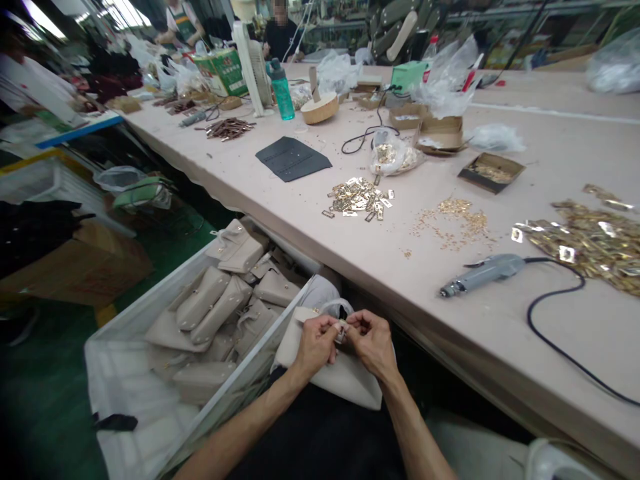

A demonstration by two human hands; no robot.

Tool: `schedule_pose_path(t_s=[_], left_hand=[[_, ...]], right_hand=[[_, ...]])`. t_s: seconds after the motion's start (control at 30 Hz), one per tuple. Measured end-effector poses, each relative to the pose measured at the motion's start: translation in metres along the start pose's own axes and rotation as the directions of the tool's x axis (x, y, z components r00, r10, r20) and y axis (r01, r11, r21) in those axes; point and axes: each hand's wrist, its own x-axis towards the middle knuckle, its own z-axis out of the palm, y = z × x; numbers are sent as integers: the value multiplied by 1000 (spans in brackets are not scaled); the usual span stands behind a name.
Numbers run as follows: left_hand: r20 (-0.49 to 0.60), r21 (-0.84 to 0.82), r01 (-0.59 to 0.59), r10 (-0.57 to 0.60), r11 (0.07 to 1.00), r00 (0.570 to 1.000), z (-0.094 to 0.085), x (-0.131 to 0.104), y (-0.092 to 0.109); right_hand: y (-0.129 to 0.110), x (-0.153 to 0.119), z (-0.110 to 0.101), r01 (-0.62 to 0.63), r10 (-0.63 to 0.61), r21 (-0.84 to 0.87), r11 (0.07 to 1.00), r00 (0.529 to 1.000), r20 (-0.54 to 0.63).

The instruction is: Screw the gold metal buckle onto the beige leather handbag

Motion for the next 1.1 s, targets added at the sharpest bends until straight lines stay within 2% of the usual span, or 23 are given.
schedule_pose_path(t_s=[0.2,0.47,0.63,0.8,0.97,1.1], left_hand=[[-34,43,-7,8,999,999,2,-1,-4],[-20,31,3,-2,1000,1000,2,2,-13],[-14,-23,38,-38,999,999,2,4,-16],[10,-6,2,-2,1000,1000,3,2,-17],[-57,97,-55,60,994,997,10,0,-17],[-99,116,-53,65,992,993,15,3,-17]], right_hand=[[11,0,0,-100,100,149,984,995,4],[22,-1,0,-173,168,174,969,985,43],[24,3,-2,-141,130,105,984,986,103],[23,5,-6,-82,76,49,995,991,114],[17,5,-6,-35,40,-53,998,996,81],[18,6,-3,-84,83,15,996,996,41]])
